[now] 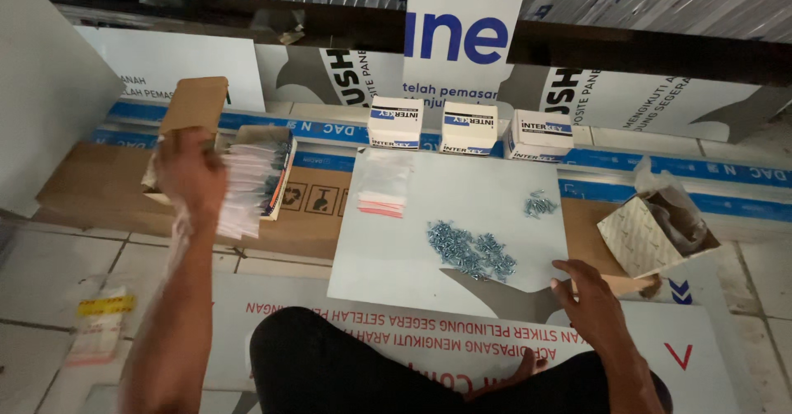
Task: The person picks up screws from a white board and places them into small plastic bags, then sets the bags aside.
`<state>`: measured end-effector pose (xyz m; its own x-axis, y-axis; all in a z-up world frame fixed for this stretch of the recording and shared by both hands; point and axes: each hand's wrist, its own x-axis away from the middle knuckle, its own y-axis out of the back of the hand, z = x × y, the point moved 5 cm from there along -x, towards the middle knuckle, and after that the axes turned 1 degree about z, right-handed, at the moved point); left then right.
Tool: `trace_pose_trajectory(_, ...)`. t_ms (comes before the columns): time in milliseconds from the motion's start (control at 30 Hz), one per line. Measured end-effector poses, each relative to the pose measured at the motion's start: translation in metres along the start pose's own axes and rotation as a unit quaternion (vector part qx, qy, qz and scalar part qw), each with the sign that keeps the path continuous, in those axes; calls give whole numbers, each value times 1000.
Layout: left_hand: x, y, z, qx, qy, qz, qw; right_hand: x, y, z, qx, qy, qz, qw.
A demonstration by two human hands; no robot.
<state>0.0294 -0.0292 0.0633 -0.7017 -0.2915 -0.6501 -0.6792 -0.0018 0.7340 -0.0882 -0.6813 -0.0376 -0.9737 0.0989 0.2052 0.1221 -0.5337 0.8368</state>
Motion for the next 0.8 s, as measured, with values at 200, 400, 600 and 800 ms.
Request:
trace_pose_trajectory(200, 67, -30, -90, -60, -118, 260, 957, 1, 3, 5, -2, -33, 32, 999)
trace_pose_trajectory(400, 77, -77, -57, -149, -14, 366, 918, -1, 0, -4, -1, 5, 12, 1000)
trace_pose_trajectory(600, 88, -126, -30, -90, 67, 377, 919, -4, -6, -11, 3, 38, -7, 999)
trace_pose_trajectory(800, 101, -142, -41, -68, 49, 397, 914, -4, -5, -9, 7, 23, 2, 1000)
